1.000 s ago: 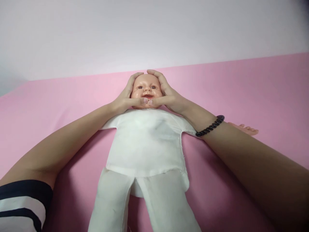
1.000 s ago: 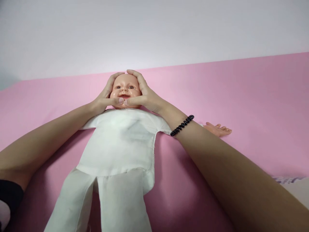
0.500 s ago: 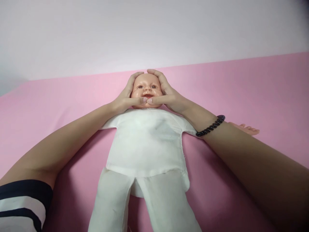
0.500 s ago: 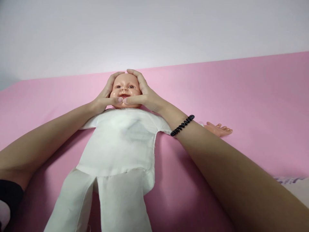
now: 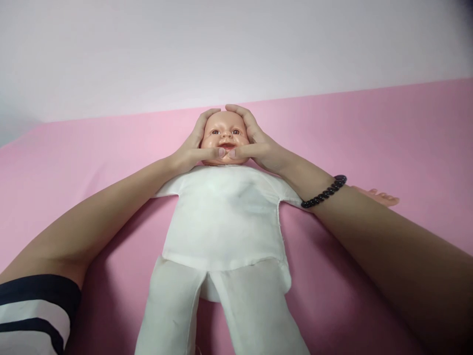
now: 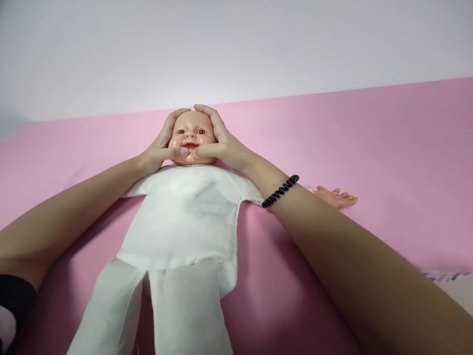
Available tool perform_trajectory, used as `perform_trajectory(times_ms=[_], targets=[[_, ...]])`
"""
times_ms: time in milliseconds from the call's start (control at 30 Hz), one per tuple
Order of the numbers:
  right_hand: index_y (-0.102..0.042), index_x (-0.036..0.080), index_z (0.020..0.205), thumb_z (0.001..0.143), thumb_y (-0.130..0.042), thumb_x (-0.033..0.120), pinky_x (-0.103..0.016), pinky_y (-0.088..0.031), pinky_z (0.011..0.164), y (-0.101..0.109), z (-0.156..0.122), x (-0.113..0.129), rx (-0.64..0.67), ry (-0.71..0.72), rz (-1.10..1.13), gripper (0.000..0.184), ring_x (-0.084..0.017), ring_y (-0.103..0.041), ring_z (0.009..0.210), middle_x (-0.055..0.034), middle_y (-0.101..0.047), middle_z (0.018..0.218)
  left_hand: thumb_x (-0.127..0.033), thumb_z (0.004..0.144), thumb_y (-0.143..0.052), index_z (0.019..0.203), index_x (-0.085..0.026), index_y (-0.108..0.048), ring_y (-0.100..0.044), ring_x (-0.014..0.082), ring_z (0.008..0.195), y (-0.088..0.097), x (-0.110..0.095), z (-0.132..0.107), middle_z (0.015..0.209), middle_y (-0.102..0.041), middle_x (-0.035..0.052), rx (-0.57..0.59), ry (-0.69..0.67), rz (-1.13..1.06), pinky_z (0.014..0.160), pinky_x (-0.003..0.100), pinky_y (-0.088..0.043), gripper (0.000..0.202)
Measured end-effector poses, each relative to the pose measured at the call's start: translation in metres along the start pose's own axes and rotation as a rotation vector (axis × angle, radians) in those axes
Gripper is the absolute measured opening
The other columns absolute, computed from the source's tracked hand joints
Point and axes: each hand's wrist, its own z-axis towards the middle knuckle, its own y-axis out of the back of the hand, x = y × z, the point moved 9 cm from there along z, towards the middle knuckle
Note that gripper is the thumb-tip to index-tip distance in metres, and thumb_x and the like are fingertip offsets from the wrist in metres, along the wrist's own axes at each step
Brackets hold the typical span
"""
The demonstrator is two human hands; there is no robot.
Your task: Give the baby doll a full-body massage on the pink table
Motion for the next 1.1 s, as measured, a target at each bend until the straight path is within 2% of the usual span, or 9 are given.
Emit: perform_trajectory(times_ms=[267, 500, 700, 1100], targets=[[-0.035, 0.042, 0.145, 0.064, -0.076, 0.028, -0.055, -0.049, 0.11, -0.0011, -0.0007, 0.0008, -0.005, -0.004, 0.007, 0.091, -0.034, -0.045, 0.138, -0.0015, -0.038, 0.149, -0.056, 0.083, -0.072, 0.153, -0.036, -0.021, -0.039, 0.0386, 0.142, 0.0018, 0.0025, 0.0007, 0.151, -0.034, 0.0098, -0.008, -0.002, -0.009, 0.117, 0.06, -0.033, 0.089], [-0.036, 0.043, 0.143, 0.063, -0.08, 0.031, -0.055, -0.048, 0.111, -0.0019, -0.0002, 0.0027, -0.007, 0.015, 0.006, 0.092, -0.033, -0.044, 0.14, -0.0012, -0.037, 0.151, -0.052, 0.081, -0.076, 0.154, -0.036, -0.022, -0.035, 0.0393, 0.145, 0.0002, 0.0012, 0.0004, 0.153, -0.032, 0.0102, 0.017, 0.008, -0.056, 0.119, 0.061, -0.03, 0.092], [-0.038, 0.042, 0.142, 0.063, -0.08, 0.029, -0.056, -0.05, 0.11, -0.0017, 0.0001, 0.0025, -0.01, 0.019, 0.021, 0.091, -0.032, -0.047, 0.137, -0.0012, -0.038, 0.151, -0.051, 0.082, -0.076, 0.152, -0.037, -0.023, -0.039, 0.0378, 0.142, 0.0004, -0.0009, 0.0002, 0.153, -0.032, 0.0095, 0.018, 0.003, -0.05, 0.116, 0.06, -0.035, 0.089], [-0.037, 0.042, 0.145, 0.064, -0.078, 0.027, -0.055, -0.05, 0.11, -0.0023, -0.0005, 0.0034, -0.011, 0.015, 0.006, 0.092, -0.033, -0.045, 0.138, -0.0015, -0.038, 0.151, -0.053, 0.081, -0.075, 0.154, -0.035, -0.021, -0.032, 0.0395, 0.146, -0.0019, -0.001, 0.001, 0.156, -0.03, 0.0109, 0.019, 0.03, -0.076, 0.119, 0.061, -0.029, 0.092]])
